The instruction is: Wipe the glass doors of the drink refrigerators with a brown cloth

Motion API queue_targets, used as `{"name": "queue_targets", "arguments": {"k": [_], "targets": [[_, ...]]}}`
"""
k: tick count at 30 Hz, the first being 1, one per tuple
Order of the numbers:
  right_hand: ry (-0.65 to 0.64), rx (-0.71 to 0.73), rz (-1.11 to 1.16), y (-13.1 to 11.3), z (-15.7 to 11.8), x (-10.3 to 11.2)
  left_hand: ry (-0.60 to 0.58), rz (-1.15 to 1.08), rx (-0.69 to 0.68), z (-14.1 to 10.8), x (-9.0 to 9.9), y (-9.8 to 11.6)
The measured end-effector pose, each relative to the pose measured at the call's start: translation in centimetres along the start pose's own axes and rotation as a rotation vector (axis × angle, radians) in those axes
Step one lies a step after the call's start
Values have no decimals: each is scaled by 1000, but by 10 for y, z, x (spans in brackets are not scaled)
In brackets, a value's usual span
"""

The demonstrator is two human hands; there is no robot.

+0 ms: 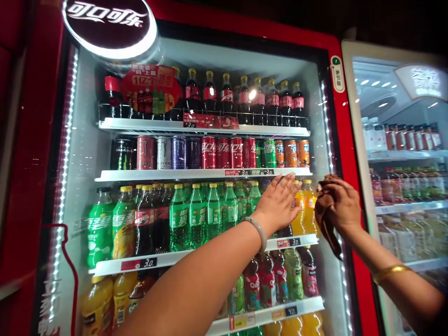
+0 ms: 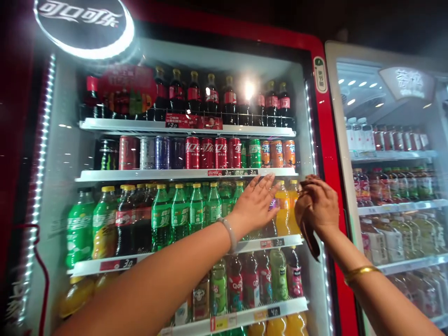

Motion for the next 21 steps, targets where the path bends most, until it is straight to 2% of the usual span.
{"name": "queue_targets", "arguments": {"k": [2,4,6,8,10,12,14,16,18,19,21], "targets": [[72,-149,-62,-1,26,-7,-7,1,1,3,-1,1],[95,-149,-50,-25,48,-17,-15,-3,14,6,-3,1],[40,-45,15,-54,55,-25,-16,-12,46,8,-3,2],[-28,106,64,-70,49,-25,-13,-22,66,9,-2,1],[-89,292,97,-64,38,-19,-10,-22,66,10,2,-4],[-114,348,84,-44,36,-12,-7,-6,66,14,7,-13],[-88,273,38,-28,48,-9,-4,12,73,21,12,-24],[-19,102,-22,-30,71,-14,-11,18,81,30,14,-36],[60,-130,-80,-50,92,-24,-19,10,100,36,14,-44],[86,-166,-87,-64,98,-30,-21,5,104,38,13,-47],[70,-122,-81,-91,99,-41,-14,-6,94,38,10,-49]]}}
Point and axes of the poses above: each hand's wrist, its own z-axis towards the middle knuckle, its own x-axis out of the back of the hand, y = z × x, the point moved 1 cm from there along z, towards the middle knuckle, and after that the axes turned 9 degrees about -z, right-handed, at the moved point
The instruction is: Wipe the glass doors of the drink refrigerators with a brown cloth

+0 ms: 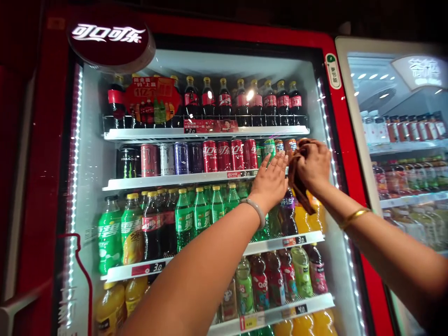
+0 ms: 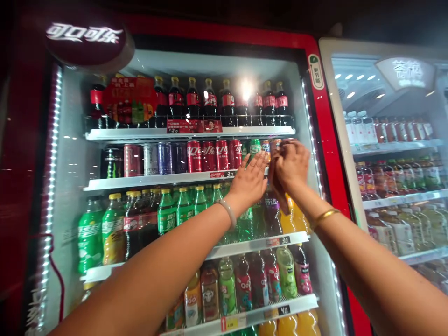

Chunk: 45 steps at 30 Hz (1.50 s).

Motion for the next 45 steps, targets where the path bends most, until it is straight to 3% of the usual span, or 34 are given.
{"name": "queue_targets", "arguments": {"k": [2,5,7,9,11,13,17,20,22,24,26,27,29,31,33,34,36,39,41,43,44,45], "targets": [[-24,179,52,-10,-15,-1,20,-9,-14,-3,-2,1],[-102,415,144,11,-31,11,42,-30,-4,-8,-2,3],[-187,388,146,35,-22,18,33,-47,-8,-9,-2,4],[-200,242,99,48,2,18,15,-69,-8,-8,-2,4],[-135,113,57,40,26,11,12,-94,6,-5,-1,4],[-95,71,48,16,35,2,26,-123,36,-4,-1,4],[-152,281,101,-25,1,2,70,-158,167,-7,2,3],[-188,440,174,-11,-26,18,67,-159,182,-15,1,5],[-222,321,137,9,-20,25,48,-143,157,-18,1,6],[-201,81,63,18,1,22,17,-119,150,-18,2,5],[-144,-85,15,8,23,13,-19,-97,131,-16,7,0],[-128,-103,12,-4,31,8,-36,-86,104,-16,11,-5],[-146,4,49,-32,34,1,-58,-69,14,-17,21,-18],[-191,230,119,-50,22,4,-78,-55,-91,-22,31,-34],[-228,459,183,-47,3,17,-98,-40,-154,-31,39,-48],[-254,507,206,-38,-4,23,-107,-32,-161,-36,43,-54],[-287,492,215,-13,-8,29,-133,-22,-163,-44,48,-64],[-137,176,153,1,10,15,-152,-31,-126,-49,53,-73],[-41,-5,115,-23,22,-1,-128,-39,-40,-48,56,-80],[-1,-112,91,-64,24,-11,-92,-46,46,-48,60,-88],[-4,-79,92,-85,19,-12,-81,-49,65,-50,62,-91],[-23,44,111,-103,11,-9,-77,-52,71,-53,63,-95]]}}
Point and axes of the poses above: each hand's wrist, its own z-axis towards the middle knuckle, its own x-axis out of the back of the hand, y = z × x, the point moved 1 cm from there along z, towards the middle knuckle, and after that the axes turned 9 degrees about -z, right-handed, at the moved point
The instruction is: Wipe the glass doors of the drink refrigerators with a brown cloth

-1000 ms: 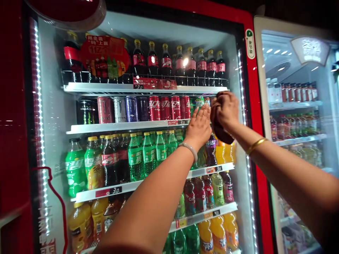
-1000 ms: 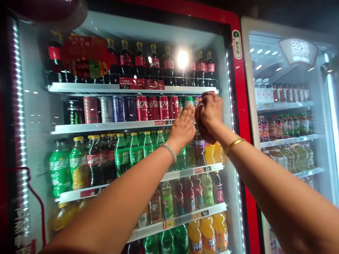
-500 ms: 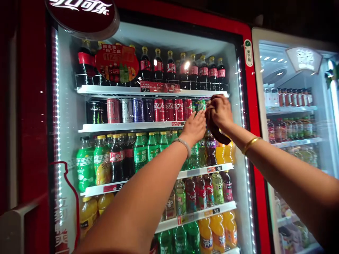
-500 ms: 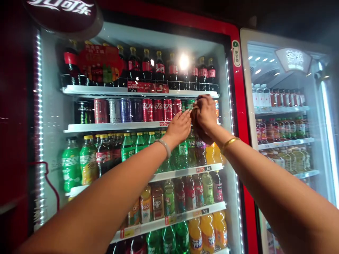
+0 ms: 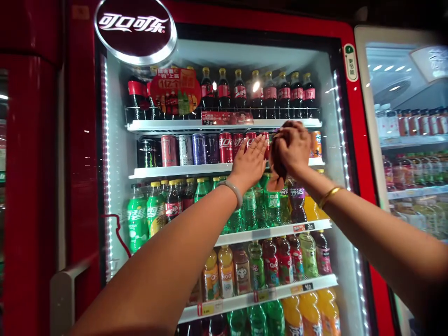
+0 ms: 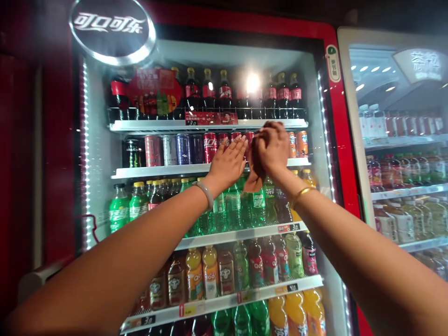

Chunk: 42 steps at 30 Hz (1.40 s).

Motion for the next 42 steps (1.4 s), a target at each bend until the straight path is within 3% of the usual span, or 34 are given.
{"name": "queue_targets", "arguments": {"k": [2,4,5,7,9,11,12,13,16,18,20,23,25,27,30,32,34,36,39,42], "targets": [[-100,360,65,-20,-18,9,-2,-3,4,-9,3,-7],[-184,641,120,-14,-30,22,-8,-7,-3,-19,6,-14],[-208,693,128,-5,-30,27,-10,-10,-16,-23,8,-18],[-211,549,89,10,-19,27,-11,-20,-45,-30,11,-26],[-78,173,28,8,-1,16,-11,-30,-48,-33,16,-37],[91,-166,0,-19,9,1,4,-38,-8,-34,21,-48],[124,-210,8,-40,10,-6,16,-40,16,-35,23,-54],[113,-143,34,-62,7,-11,26,-39,35,-37,25,-59],[-12,244,96,-111,-14,-11,32,-26,45,-46,29,-71],[-85,439,117,-116,-28,-2,15,-19,26,-54,31,-75],[-148,543,130,-102,-33,8,1,-21,9,-60,33,-78],[-212,555,128,-72,-23,13,0,-25,-7,-67,38,-85],[-167,433,103,-61,-7,9,-7,-24,-7,-71,42,-92],[-68,237,60,-65,8,-1,-12,-20,-6,-75,46,-100],[20,40,13,-100,19,-17,3,-22,-1,-79,49,-110],[1,74,5,-134,13,-22,24,-37,12,-82,50,-114],[-39,202,7,-163,-5,-19,39,-51,17,-85,51,-117],[-68,356,38,-175,-28,-9,34,-61,13,-89,53,-119],[-156,557,112,-156,-52,8,22,-72,6,-97,56,-123],[-220,517,85,-125,-45,10,20,-70,-15,-104,57,-127]]}}
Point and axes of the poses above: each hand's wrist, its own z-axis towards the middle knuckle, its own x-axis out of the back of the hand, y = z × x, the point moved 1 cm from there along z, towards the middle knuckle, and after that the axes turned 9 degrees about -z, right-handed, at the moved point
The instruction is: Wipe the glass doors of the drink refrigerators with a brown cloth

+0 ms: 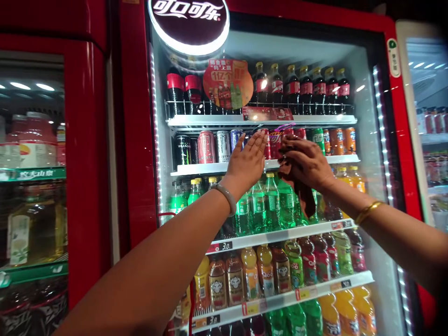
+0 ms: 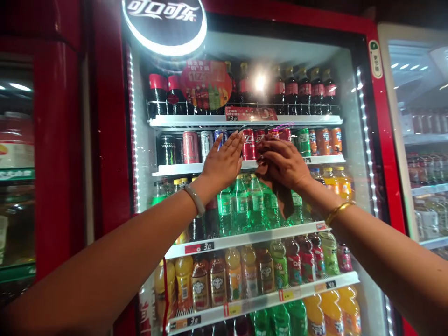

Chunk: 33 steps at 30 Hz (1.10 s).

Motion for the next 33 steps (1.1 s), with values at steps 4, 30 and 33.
{"name": "queue_targets", "arguments": {"k": [4,30,33], "targets": [[152,-374,-91,7,34,-8,-5,13,-1,-2,-2,-3],[127,222,-54,-17,31,-2,83,-56,1,-10,-8,0],[187,87,-80,20,43,1,87,-75,8,-10,-9,0]]}}
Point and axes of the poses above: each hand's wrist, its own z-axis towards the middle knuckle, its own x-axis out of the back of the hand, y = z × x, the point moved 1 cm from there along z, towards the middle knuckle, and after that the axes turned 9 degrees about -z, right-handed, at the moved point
